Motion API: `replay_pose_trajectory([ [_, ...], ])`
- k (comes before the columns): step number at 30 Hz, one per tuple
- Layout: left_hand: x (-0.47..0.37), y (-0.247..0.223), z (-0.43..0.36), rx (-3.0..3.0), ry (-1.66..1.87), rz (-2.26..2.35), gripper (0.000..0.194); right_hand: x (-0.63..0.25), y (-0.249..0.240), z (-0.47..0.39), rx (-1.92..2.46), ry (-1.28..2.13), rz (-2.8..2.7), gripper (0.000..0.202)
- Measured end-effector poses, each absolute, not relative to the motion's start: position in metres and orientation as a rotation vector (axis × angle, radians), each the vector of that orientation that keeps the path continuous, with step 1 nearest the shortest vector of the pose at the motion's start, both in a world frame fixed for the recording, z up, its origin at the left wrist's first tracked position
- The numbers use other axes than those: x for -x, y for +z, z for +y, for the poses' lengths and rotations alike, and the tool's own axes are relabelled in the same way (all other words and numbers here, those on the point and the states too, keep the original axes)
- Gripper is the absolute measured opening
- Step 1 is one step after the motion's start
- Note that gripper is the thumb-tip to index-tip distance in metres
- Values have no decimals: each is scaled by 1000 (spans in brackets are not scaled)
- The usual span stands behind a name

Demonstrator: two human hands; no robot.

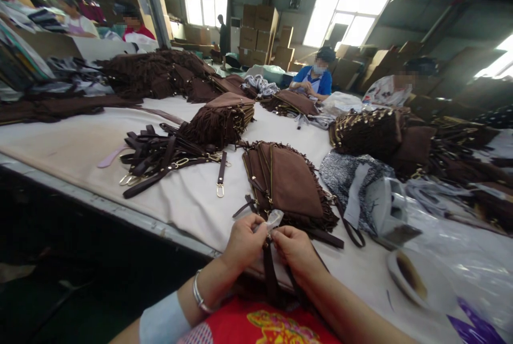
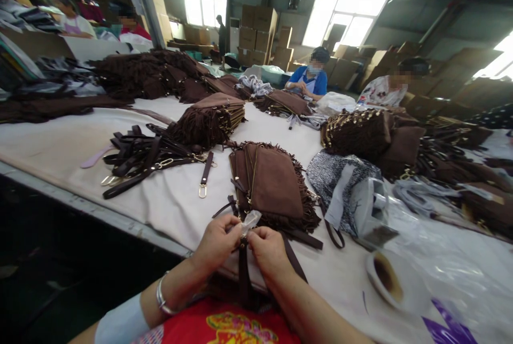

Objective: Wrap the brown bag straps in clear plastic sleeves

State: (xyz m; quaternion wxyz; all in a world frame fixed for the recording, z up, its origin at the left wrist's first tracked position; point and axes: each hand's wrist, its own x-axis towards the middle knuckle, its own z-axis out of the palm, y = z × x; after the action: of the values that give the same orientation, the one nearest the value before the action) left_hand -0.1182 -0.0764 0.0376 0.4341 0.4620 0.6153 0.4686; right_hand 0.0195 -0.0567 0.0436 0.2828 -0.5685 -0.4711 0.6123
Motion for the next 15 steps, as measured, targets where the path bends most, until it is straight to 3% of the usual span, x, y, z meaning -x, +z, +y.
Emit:
replay_pose_trajectory([
  [9,114,41,-79,-490,1126,1112,15,-14,42,-53,1456,1644,-1200,28],
  [15,117,43,-83,-357,1020,991,15,-18,41,-46,1425,1381,-1591,19],
])
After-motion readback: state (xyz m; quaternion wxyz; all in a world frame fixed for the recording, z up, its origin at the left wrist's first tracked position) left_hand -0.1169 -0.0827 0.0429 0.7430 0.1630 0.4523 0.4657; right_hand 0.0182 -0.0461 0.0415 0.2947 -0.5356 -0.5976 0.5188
